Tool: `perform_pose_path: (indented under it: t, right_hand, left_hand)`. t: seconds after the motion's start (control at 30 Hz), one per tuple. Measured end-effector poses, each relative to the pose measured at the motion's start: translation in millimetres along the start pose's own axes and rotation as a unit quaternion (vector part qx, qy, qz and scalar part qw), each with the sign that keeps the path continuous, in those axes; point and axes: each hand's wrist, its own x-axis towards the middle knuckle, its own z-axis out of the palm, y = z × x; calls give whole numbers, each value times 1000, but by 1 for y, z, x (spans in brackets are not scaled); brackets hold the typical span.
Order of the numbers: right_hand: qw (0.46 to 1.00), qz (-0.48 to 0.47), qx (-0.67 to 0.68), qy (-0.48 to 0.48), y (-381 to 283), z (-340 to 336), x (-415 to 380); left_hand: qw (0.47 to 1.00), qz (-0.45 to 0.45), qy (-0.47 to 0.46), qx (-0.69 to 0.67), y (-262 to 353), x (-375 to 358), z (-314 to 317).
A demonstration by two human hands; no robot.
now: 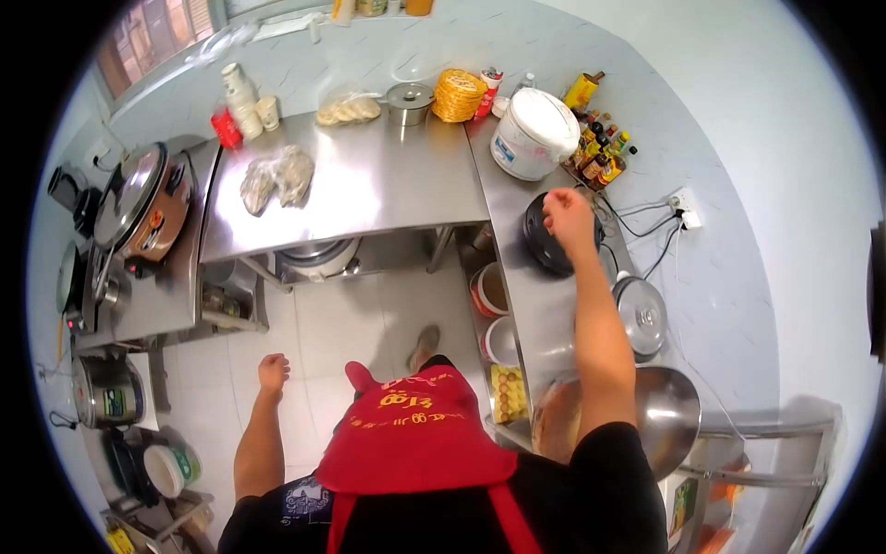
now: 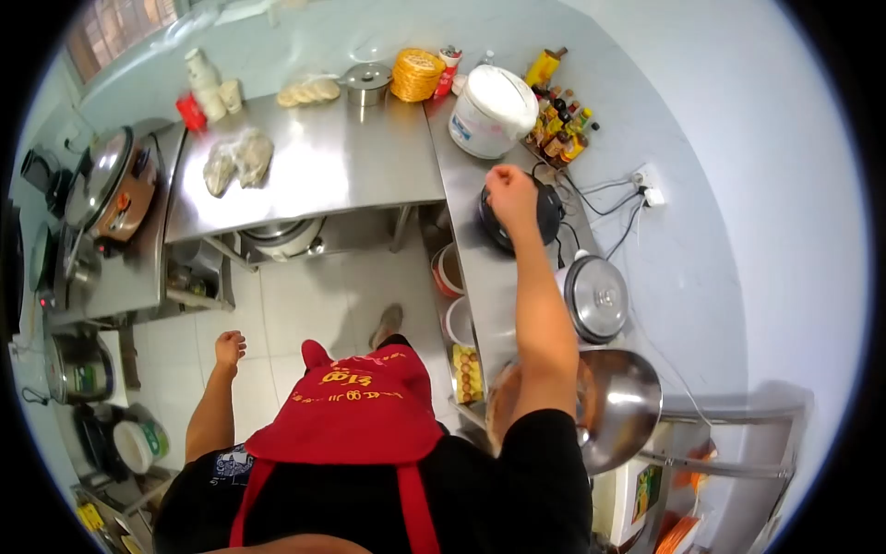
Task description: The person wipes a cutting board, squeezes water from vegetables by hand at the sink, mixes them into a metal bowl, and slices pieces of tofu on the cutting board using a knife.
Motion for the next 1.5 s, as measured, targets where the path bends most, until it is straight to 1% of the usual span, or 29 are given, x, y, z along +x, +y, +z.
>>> perform_pose_path:
  t: [0.07, 0.13, 0.2, 0.23, 0.27, 0.3, 0.33, 0.37, 0.43, 0.47, 0.5, 0.57, 0.6, 0.7, 0.73, 0.77, 0.83, 0.9, 0.93, 0.97, 1.1, 1.13, 1.17, 1.23, 1.3, 1.37, 1.4, 1.43, 1.5]
  right_hand:
    - [999, -2, -34, 36, 13, -6, 84]
    - [997, -5, -56, 55, 33, -3, 167]
    - [989, -54, -93, 99, 45, 0, 247]
    - [989, -61, -90, 100, 46, 3, 286]
    - [984, -42, -135, 106, 51, 7, 322]
    - [977, -20, -182, 107, 57, 13, 348]
    - [980, 4, -187, 62, 48, 14, 369]
    - [982, 4, -181, 57, 60, 19, 401]
    - [941, 25, -336, 28, 88, 30, 464]
    - [943, 55, -328, 1, 98, 36, 483]
    - [944, 52, -325, -5, 95, 41, 495]
    - [925, 165, -338, -55, 93, 48, 509]
    - [915, 180, -351, -88, 112, 52, 524]
    - [924, 182, -325, -83, 141, 56, 534]
    - [949, 197, -239, -59, 122, 53, 517]
    - [949, 198, -238, -63, 121, 49, 514]
    - [964, 164, -206, -20, 120, 31, 506]
    - [987, 156, -40, 14, 104, 4, 480]
    - [980, 194, 12, 38, 89, -14, 465]
    - [971, 167, 164, 53, 121, -30, 465]
    - [943, 111, 308, 64, 108, -88, 399]
    - [937, 111, 330, 40, 115, -101, 387]
    - [937, 112, 327, 44, 122, -108, 378]
    - [924, 91, 367, 52, 121, -112, 363]
    - [920, 86, 378, 57, 115, -107, 363]
    - [920, 52, 386, 43, 105, -95, 371]
    - [912, 78, 399, 54, 107, -91, 380]
    - [916, 70, 390, 64, 107, -82, 390]
    - [938, 93, 327, 69, 98, -64, 408]
  left_hand:
    - [1000, 5, -12, 20, 39, 18, 35]
    - [999, 13, -21, 37, 57, 42, 67]
    - [1000, -15, -13, 21, 52, 67, 92]
    - [998, -51, 5, 36, 51, 77, 103]
    - [995, -87, 45, 30, 65, 68, 122]
    - [994, -109, 17, -4, 66, 68, 127]
    - [990, -134, 37, 11, 71, 64, 140]
    - [990, -134, 44, -2, 77, 60, 148]
    - [987, -139, 69, 38, 105, 49, 169]
    - [986, -142, 78, 36, 111, 47, 172]
    - [986, -150, 70, 31, 116, 48, 177]
    - [984, -165, 66, 30, 127, 49, 188]
    - [984, -166, 57, 31, 133, 47, 191]
    - [980, -186, 35, 61, 149, 58, 199]
    - [976, -199, 23, 85, 153, 63, 198]
    - [975, -201, 26, 86, 159, 71, 200]
    - [973, -194, 1, 128, 170, 89, 205]
    - [971, -192, -27, 141, 179, 111, 204]
    - [970, -184, -37, 154, 187, 122, 208]
    - [969, -175, -51, 167, 194, 133, 216]
    - [975, -164, -46, 142, 216, 168, 236]
    - [974, -165, -52, 144, 218, 170, 239]
    - [973, -174, -64, 139, 221, 173, 242]
    - [970, -182, -76, 139, 226, 176, 246]
    - [966, -178, -80, 170, 226, 171, 248]
    - [965, -185, -76, 169, 228, 169, 245]
    - [965, -191, -73, 166, 228, 167, 244]
    - [965, -191, -70, 167, 227, 167, 241]
    - [967, -191, -63, 158, 224, 166, 235]
